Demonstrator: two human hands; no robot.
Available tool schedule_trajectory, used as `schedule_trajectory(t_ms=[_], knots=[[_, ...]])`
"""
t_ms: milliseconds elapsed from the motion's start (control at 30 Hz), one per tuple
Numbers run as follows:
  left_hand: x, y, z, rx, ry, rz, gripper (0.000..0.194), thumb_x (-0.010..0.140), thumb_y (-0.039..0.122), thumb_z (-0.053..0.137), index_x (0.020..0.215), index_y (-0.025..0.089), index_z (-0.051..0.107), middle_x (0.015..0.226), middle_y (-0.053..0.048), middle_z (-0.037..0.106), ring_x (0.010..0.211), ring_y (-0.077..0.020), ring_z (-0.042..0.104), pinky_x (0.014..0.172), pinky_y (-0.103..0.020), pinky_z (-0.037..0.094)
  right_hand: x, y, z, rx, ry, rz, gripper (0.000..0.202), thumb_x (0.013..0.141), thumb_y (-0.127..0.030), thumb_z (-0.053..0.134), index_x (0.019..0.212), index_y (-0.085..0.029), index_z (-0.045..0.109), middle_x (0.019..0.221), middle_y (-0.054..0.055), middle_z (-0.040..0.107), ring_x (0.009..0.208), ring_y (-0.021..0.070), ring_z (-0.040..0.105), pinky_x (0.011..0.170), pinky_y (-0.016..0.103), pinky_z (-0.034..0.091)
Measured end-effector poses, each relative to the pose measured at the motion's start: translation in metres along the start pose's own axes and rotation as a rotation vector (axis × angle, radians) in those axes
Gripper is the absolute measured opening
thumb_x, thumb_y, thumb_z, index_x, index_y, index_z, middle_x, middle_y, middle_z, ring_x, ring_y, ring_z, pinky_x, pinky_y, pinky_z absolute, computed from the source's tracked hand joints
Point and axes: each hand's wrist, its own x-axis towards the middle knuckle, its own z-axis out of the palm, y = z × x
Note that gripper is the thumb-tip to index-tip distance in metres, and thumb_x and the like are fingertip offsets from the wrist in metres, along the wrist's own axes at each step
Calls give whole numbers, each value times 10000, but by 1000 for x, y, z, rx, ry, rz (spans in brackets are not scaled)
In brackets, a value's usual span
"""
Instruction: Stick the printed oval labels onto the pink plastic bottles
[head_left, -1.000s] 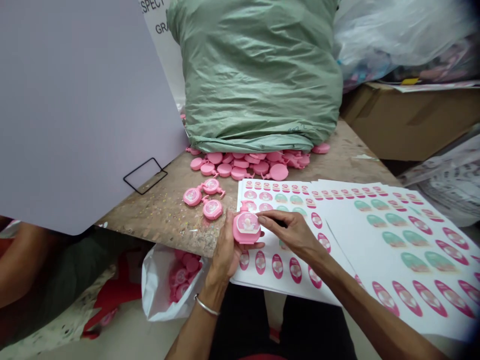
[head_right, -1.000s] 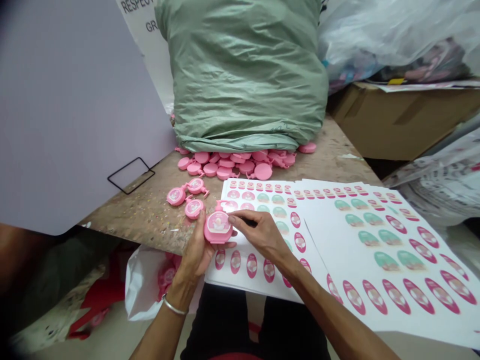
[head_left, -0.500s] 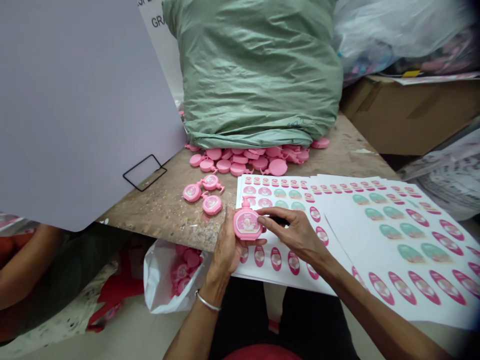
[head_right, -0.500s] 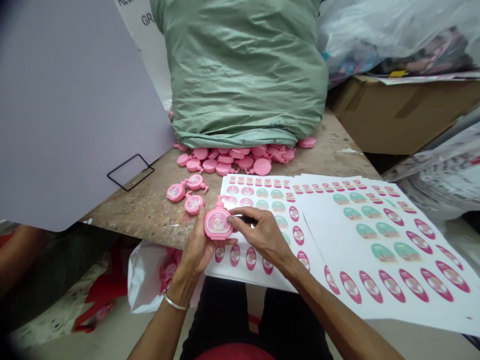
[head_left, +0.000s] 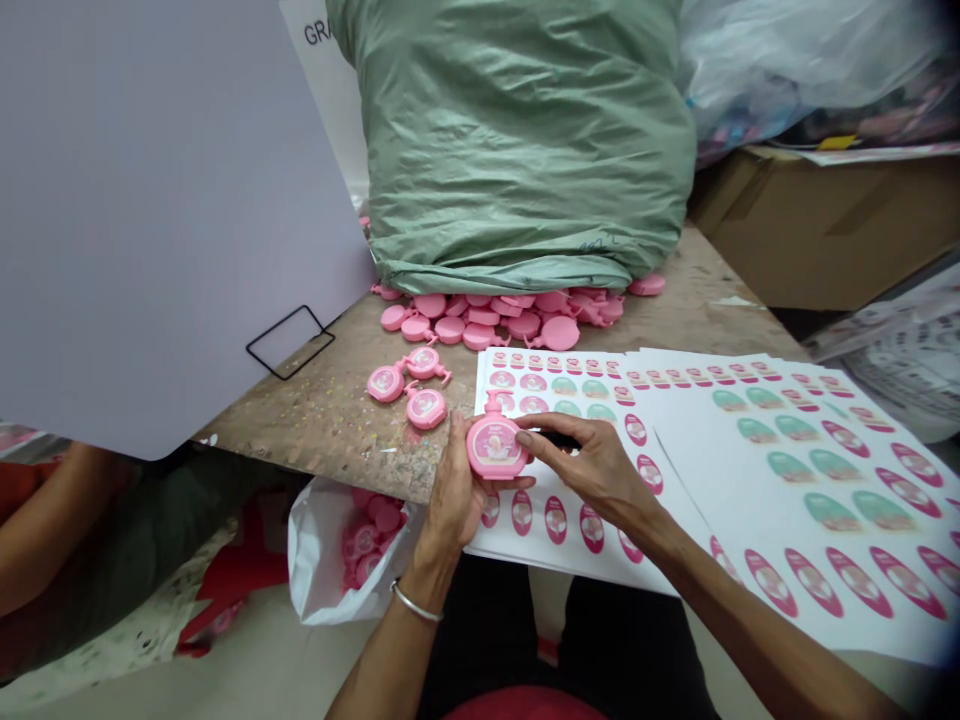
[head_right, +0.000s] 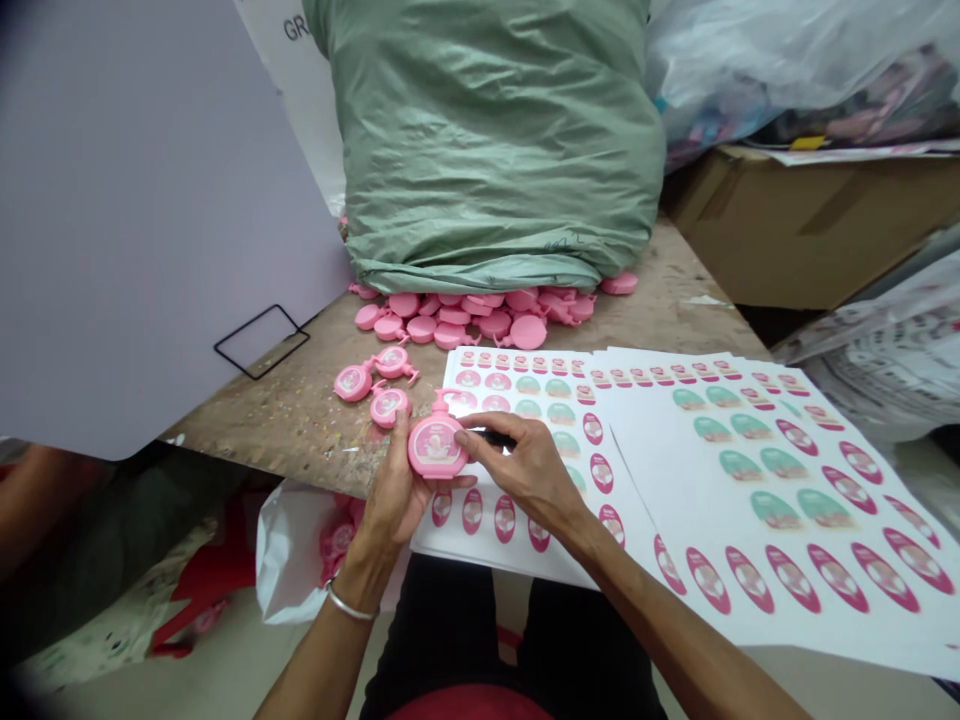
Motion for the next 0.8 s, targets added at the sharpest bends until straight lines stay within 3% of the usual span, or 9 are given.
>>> schedule_trajectory(t_ms=[100, 200, 267, 367, 433, 533, 633, 733, 800], knots=[[-1, 1, 1, 1, -20, 2, 548, 877, 600, 428, 1088, 137, 630, 991, -112, 691, 896, -236, 676, 686, -348, 599, 1, 1, 1, -15, 4, -8, 216, 800, -405, 655, 903, -235, 740, 809, 22, 730, 670, 165, 633, 607, 289, 489], [-1, 2, 1, 92, -66, 83, 452, 827, 528, 576, 1050, 139, 631, 949, -84, 676, 843, -199, 666, 694, -322, 593, 2, 4, -1, -83, 9, -48, 222, 823, -405, 629, 917, -232, 730, 821, 28, 726, 677, 167, 630, 622, 298, 483], [-1, 0, 2, 191, -48, 161, 391, 790, 470, 647, 1012, 148, 624, 922, -54, 657, 798, -166, 651, 689, -298, 586, 3, 6, -3, -253, 37, -108, 244, 829, -404, 619, 944, -214, 720, 837, 52, 723, 738, 204, 638, 697, 348, 481], [0, -5, 3, 321, 48, 241, 357, 804, 478, 619, 975, 164, 602, 862, -27, 629, 738, -148, 631, 648, -279, 568, 3, 9, -2, -545, 188, -139, 374, 803, -448, 634, 1053, -173, 677, 936, 116, 709, 916, 306, 627, 832, 464, 440], [2, -10, 4, 413, 110, 289, 333, 836, 491, 564, 930, 175, 607, 801, -25, 619, 730, -161, 622, 650, -276, 545, 2, 12, 6, -499, 238, -113, 550, 783, -499, 640, 1216, -166, 574, 1104, 143, 667, 1024, 319, 604, 873, 465, 443], [6, -15, 2, 526, 212, 370, 344, 868, 505, 494, 822, 190, 627, 729, -38, 614, 742, -186, 604, 662, -267, 499, 7, 24, 17, -262, 116, -47, 685, 793, -544, 600, 1351, -197, 405, 1298, 130, 567, 1128, 262, 576, 895, 391, 478], [18, -13, -17, 655, 276, 392, 394, 887, 522, 435, 773, 188, 611, 637, -14, 571, 632, -171, 551, 582, -264, 446, 33, 48, 7, -269, 125, 78, 593, 789, -545, 582, 1260, -199, 484, 1250, 122, 596, 1127, 264, 570, 925, 404, 454], [40, -2, -50, 964, 366, 466, 392, 895, 499, 425, 761, 179, 606, 614, -6, 548, 586, -163, 509, 570, -271, 405, 82, 75, -30, -284, 336, 286, 535, 674, -505, 689, 1086, -180, 582, 1081, 127, 660, 1022, 291, 598, 859, 406, 446], [53, 8, -69, 1209, 419, 517, 368, 898, 472, 432, 830, 176, 640, 670, -36, 585, 635, -191, 536, 616, -302, 414, 118, 89, -55, -258, 405, 344, 471, 618, -486, 727, 940, -163, 609, 906, 120, 673, 916, 299, 606, 753, 390, 447]])
